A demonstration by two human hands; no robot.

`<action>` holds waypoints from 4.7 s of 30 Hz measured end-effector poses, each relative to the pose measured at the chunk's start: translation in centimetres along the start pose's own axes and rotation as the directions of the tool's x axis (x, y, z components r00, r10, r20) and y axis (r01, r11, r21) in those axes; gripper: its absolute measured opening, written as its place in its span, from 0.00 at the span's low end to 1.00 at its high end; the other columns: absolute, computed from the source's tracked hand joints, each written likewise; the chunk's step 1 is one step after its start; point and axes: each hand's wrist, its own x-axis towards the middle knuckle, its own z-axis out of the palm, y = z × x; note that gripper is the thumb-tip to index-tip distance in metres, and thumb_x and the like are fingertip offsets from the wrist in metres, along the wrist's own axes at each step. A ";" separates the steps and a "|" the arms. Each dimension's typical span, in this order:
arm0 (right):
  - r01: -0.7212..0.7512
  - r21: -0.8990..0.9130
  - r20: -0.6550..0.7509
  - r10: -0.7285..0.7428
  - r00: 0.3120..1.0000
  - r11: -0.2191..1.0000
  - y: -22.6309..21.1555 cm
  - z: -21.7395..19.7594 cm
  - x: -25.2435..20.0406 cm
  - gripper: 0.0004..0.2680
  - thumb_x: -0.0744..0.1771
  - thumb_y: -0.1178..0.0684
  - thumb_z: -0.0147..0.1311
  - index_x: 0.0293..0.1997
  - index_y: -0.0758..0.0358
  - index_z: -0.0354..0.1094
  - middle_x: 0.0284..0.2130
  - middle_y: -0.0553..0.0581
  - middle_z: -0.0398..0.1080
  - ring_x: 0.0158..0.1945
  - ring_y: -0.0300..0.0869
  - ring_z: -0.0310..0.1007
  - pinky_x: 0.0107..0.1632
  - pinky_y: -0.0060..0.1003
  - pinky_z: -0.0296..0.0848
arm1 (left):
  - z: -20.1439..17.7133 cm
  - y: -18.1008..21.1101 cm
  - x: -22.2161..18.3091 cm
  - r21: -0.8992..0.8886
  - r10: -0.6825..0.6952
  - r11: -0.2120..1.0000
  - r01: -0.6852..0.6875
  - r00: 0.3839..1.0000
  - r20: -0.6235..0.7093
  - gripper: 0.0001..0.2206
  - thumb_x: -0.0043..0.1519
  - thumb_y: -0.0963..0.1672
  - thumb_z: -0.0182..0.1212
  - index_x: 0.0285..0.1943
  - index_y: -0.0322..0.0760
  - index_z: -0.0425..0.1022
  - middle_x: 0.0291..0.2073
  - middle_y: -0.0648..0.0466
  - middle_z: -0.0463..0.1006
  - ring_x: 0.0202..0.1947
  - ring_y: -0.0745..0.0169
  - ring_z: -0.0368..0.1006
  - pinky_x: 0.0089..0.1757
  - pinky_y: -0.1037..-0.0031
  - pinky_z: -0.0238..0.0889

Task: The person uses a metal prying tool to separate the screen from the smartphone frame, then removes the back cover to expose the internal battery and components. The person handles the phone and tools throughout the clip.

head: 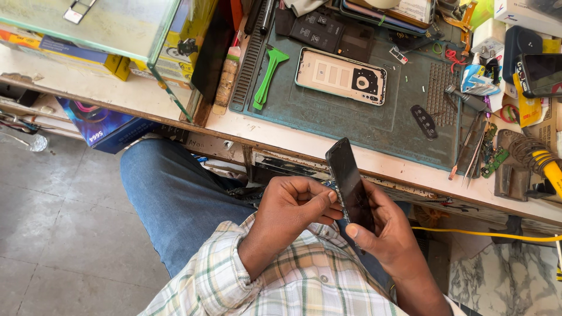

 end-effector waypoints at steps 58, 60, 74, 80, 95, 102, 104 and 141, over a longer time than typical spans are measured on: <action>-0.233 0.317 0.172 0.186 0.967 0.919 1.7 -0.9 -0.2 0.38 0.59 0.36 0.64 0.71 0.77 0.56 0.33 0.56 0.65 0.26 0.33 0.63 0.23 0.26 0.59 | 0.3 0.5 0.3 -0.026 -0.017 0.999 0.018 0.999 0.029 0.07 0.63 0.40 0.65 0.40 0.22 0.80 0.30 0.42 0.84 0.31 0.59 0.83 0.34 0.71 0.81; -0.270 0.362 0.231 0.195 0.953 0.892 1.7 -1.1 -0.4 0.37 0.60 0.35 0.64 0.68 0.80 0.58 0.34 0.57 0.66 0.26 0.33 0.64 0.22 0.25 0.60 | 0.4 0.5 0.2 -0.029 -0.003 1.000 0.003 1.000 0.031 0.08 0.63 0.40 0.65 0.39 0.22 0.79 0.29 0.42 0.84 0.30 0.59 0.83 0.34 0.71 0.81; -0.427 0.650 0.445 0.141 0.885 0.629 4.1 -1.9 -0.9 0.31 0.66 0.35 0.58 0.61 0.81 0.53 0.36 0.66 0.66 0.24 0.33 0.67 0.17 0.22 0.68 | 0.9 1.0 0.0 0.134 -0.037 0.990 0.049 0.995 -0.090 0.10 0.61 0.43 0.68 0.33 0.26 0.81 0.24 0.45 0.84 0.24 0.64 0.82 0.28 0.75 0.78; -0.416 0.609 0.413 0.179 0.893 0.675 4.1 -2.1 -1.0 0.31 0.65 0.35 0.59 0.59 0.81 0.54 0.37 0.66 0.67 0.25 0.33 0.67 0.18 0.24 0.67 | 0.9 0.7 -0.1 0.144 -0.034 0.988 0.048 0.994 -0.100 0.09 0.62 0.43 0.67 0.34 0.27 0.81 0.26 0.46 0.85 0.27 0.65 0.83 0.29 0.75 0.77; -0.399 0.665 0.386 0.166 0.907 0.632 1.5 -0.4 -1.1 0.34 0.65 0.35 0.54 0.67 0.81 0.50 0.35 0.62 0.65 0.24 0.32 0.65 0.20 0.24 0.66 | 0.9 0.2 -0.5 0.251 0.339 0.927 -0.280 0.910 -0.237 0.22 0.57 0.40 0.75 0.57 0.28 0.69 0.36 0.51 0.75 0.34 0.70 0.74 0.31 0.79 0.73; -0.490 0.736 0.519 0.075 0.852 0.467 1.4 0.2 -0.6 0.34 0.67 0.34 0.49 0.65 0.87 0.49 0.33 0.69 0.67 0.20 0.37 0.68 0.16 0.25 0.66 | 1.1 1.2 -0.6 0.204 0.238 0.957 -0.205 0.960 -0.148 0.37 0.53 0.43 0.76 0.71 0.36 0.60 0.54 0.49 0.74 0.51 0.65 0.76 0.49 0.75 0.75; -0.493 0.711 0.514 0.108 0.851 0.502 2.1 -0.1 -0.7 0.33 0.66 0.34 0.49 0.64 0.85 0.50 0.34 0.70 0.67 0.20 0.37 0.69 0.16 0.26 0.67 | 0.9 1.6 -0.7 0.268 0.312 0.924 -0.272 0.943 -0.116 0.36 0.55 0.42 0.75 0.72 0.35 0.61 0.54 0.48 0.74 0.53 0.65 0.75 0.52 0.75 0.74; -0.482 -0.823 -0.565 -0.350 0.747 0.300 -7.0 -12.9 4.4 0.11 0.64 0.42 0.65 0.34 0.58 0.80 0.25 0.58 0.77 0.31 0.52 0.79 0.38 0.46 0.75 | 0.4 8.9 6.4 0.701 0.522 0.045 -0.712 0.615 0.591 0.18 0.54 0.41 0.71 0.55 0.41 0.82 0.48 0.52 0.84 0.47 0.56 0.82 0.45 0.68 0.75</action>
